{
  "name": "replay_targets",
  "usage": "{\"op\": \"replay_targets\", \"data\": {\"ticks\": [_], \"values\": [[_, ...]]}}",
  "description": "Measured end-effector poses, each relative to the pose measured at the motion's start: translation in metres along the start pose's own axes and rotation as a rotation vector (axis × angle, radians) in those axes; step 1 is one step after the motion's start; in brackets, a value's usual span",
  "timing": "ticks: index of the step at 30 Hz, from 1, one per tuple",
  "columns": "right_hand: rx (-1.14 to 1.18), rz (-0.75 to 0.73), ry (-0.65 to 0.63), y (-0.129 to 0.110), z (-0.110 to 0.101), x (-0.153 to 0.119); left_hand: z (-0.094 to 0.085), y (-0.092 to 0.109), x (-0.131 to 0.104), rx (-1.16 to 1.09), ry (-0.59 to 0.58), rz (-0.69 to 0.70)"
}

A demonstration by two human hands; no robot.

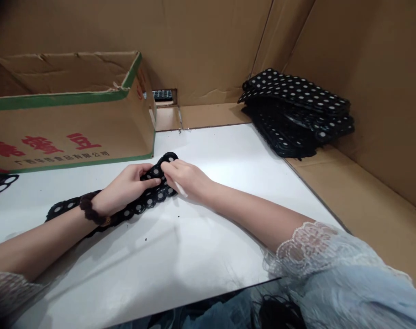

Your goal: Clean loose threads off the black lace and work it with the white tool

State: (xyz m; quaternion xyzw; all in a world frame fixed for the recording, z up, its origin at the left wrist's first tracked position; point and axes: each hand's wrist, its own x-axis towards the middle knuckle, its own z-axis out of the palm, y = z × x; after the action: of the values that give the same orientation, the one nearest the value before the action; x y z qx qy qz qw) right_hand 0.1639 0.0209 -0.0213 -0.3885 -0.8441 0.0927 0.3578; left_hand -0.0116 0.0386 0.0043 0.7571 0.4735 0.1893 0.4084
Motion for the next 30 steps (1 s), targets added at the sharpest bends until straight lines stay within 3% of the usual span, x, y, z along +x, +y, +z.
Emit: {"op": "replay_targets", "data": {"ticks": [4, 6, 9, 13, 17, 23, 30], "values": [[0.441, 0.363, 0.024, 0.007, -0.017, 0.005, 0.000, -0.006, 0.001, 0.086, 0.024, 0.023], [0.588, 0.422, -0.022, 0.008, -0.025, 0.005, 0.000, -0.008, 0.001, 0.119, 0.038, 0.043], [0.546, 0.345, -0.127, 0.005, -0.031, 0.003, 0.000, -0.008, 0.002, 0.153, 0.030, 0.051], [0.416, 0.249, -0.133, 0.004, -0.027, -0.003, -0.001, -0.005, 0.003, 0.203, 0.011, 0.093], [0.418, 0.256, -0.138, 0.009, -0.024, -0.004, -0.003, -0.003, 0.004, 0.285, -0.027, 0.142], [0.473, 0.282, -0.156, 0.009, -0.028, -0.003, -0.007, 0.001, 0.007, 0.312, -0.183, 0.133], [0.437, 0.205, -0.209, 0.007, -0.029, -0.002, -0.005, 0.000, 0.005, 0.429, -0.148, 0.114]]}}
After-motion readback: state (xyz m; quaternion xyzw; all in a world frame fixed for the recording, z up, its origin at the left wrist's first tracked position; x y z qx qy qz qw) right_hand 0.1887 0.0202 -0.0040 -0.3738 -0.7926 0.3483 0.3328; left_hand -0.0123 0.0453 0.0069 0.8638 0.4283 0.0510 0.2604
